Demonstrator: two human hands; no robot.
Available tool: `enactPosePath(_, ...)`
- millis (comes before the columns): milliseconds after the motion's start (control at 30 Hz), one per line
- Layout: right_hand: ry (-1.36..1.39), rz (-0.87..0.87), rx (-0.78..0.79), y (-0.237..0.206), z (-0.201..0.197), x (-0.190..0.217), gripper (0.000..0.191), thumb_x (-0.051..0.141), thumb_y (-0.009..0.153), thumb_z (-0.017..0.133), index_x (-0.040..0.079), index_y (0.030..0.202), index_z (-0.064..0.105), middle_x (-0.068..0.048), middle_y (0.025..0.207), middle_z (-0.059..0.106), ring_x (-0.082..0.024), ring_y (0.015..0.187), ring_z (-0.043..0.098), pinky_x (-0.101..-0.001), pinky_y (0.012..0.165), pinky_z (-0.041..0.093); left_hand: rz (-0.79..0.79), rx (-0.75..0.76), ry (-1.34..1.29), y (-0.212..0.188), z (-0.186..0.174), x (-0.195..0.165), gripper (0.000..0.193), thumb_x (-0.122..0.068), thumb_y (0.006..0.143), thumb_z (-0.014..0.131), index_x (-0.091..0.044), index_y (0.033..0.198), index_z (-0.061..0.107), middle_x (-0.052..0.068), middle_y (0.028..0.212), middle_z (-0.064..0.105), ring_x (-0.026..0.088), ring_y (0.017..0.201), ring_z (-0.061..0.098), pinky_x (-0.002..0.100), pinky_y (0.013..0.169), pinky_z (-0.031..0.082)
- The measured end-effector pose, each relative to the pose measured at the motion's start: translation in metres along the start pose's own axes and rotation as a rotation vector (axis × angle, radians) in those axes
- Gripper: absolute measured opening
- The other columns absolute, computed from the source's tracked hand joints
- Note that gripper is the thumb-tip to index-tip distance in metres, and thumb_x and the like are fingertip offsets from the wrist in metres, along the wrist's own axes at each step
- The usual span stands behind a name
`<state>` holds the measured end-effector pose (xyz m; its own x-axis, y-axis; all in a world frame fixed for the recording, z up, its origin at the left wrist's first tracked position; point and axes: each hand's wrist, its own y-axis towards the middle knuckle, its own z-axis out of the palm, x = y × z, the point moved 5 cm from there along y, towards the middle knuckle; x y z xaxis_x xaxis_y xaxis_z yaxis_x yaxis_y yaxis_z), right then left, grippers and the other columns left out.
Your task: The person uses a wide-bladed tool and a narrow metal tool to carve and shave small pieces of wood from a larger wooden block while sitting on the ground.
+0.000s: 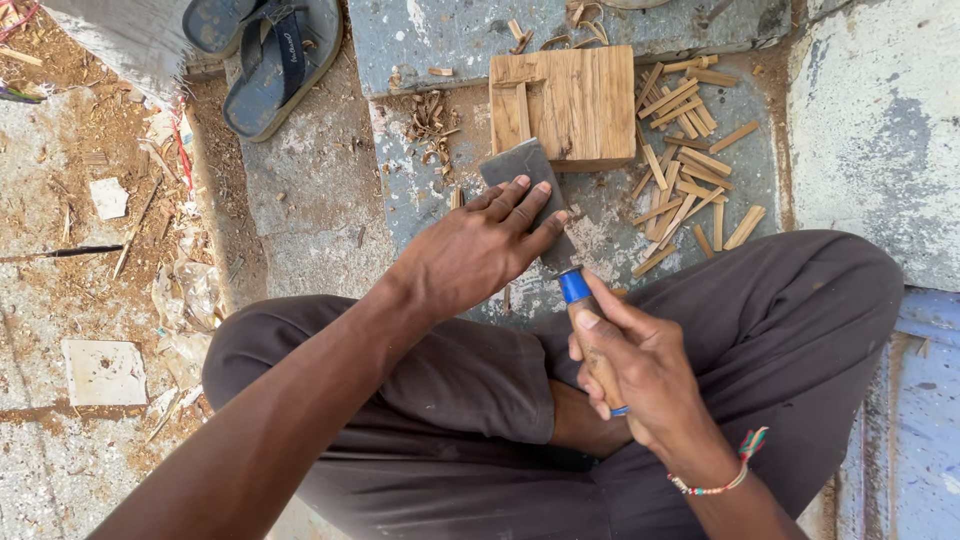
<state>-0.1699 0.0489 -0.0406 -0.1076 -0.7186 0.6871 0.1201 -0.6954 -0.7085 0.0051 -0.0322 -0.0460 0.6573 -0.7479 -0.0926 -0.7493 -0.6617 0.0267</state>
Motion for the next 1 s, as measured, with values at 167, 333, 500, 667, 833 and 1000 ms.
enactPosePath(167,-0.006,-0.001,-0.039,-0.002,0.007,-0.013,0.062,0.015,0.094,0.062,0.007,0.154,0.05,-0.01,0.073,0.06,-0.014,0.043,0.054,-0.0267,0.031,0.041,0.031,0.013,-0.042,-0.009,0.008,0.008,0.05,-0.011,0.096,0.051,-0.012,0.146,0.051,0.019,0.152,0.049,0.035,0.137,0.052,0.044,0.112,0.043)
enactPosePath(333,-0.199,0.087,0.009,0.014,-0.043,0.016,0.059,0.013,0.091,0.06,0.006,0.15,0.054,-0.013,0.073,0.063,-0.013,0.042,0.05,-0.0264,0.03,0.04,-0.045,-0.071,-0.037,0.005,0.003,-0.01,0.048,-0.014,0.099,0.052,-0.004,0.146,0.051,0.028,0.147,0.052,0.04,0.135,0.055,0.046,0.111,0.048)
enactPosePath(500,-0.306,0.117,0.064,0.029,-0.07,0.041,0.058,0.015,0.096,0.062,0.005,0.152,0.057,-0.013,0.075,0.064,-0.013,0.045,0.052,-0.0261,0.029,0.039,-0.097,-0.077,-0.07,0.02,0.006,-0.019,0.049,-0.015,0.1,0.052,0.001,0.146,0.051,0.034,0.143,0.052,0.045,0.131,0.056,0.049,0.108,0.05)
enactPosePath(667,-0.141,0.075,0.051,0.017,-0.044,0.016,0.06,0.015,0.095,0.062,0.006,0.154,0.053,-0.013,0.076,0.064,-0.014,0.046,0.054,-0.0264,0.033,0.042,-0.069,-0.063,-0.084,0.009,0.007,-0.008,0.049,-0.013,0.098,0.053,-0.003,0.146,0.052,0.029,0.145,0.052,0.041,0.132,0.055,0.047,0.108,0.049)
enactPosePath(833,-0.048,0.129,-0.055,0.007,-0.028,-0.008,0.063,0.018,0.09,0.061,0.012,0.152,0.052,-0.011,0.072,0.062,-0.014,0.042,0.053,-0.0273,0.028,0.038,-0.013,-0.027,-0.077,0.004,-0.004,0.003,0.048,-0.009,0.096,0.054,-0.009,0.144,0.053,0.022,0.149,0.052,0.035,0.135,0.053,0.044,0.112,0.046)
enactPosePath(1000,0.021,0.065,0.042,-0.001,-0.025,-0.004,0.063,0.017,0.102,0.065,0.009,0.161,0.045,-0.014,0.081,0.065,-0.014,0.049,0.058,-0.0269,0.032,0.044,-0.005,-0.032,-0.124,0.002,0.001,0.006,0.046,-0.009,0.098,0.054,-0.009,0.144,0.055,0.023,0.148,0.051,0.035,0.135,0.055,0.045,0.111,0.047)
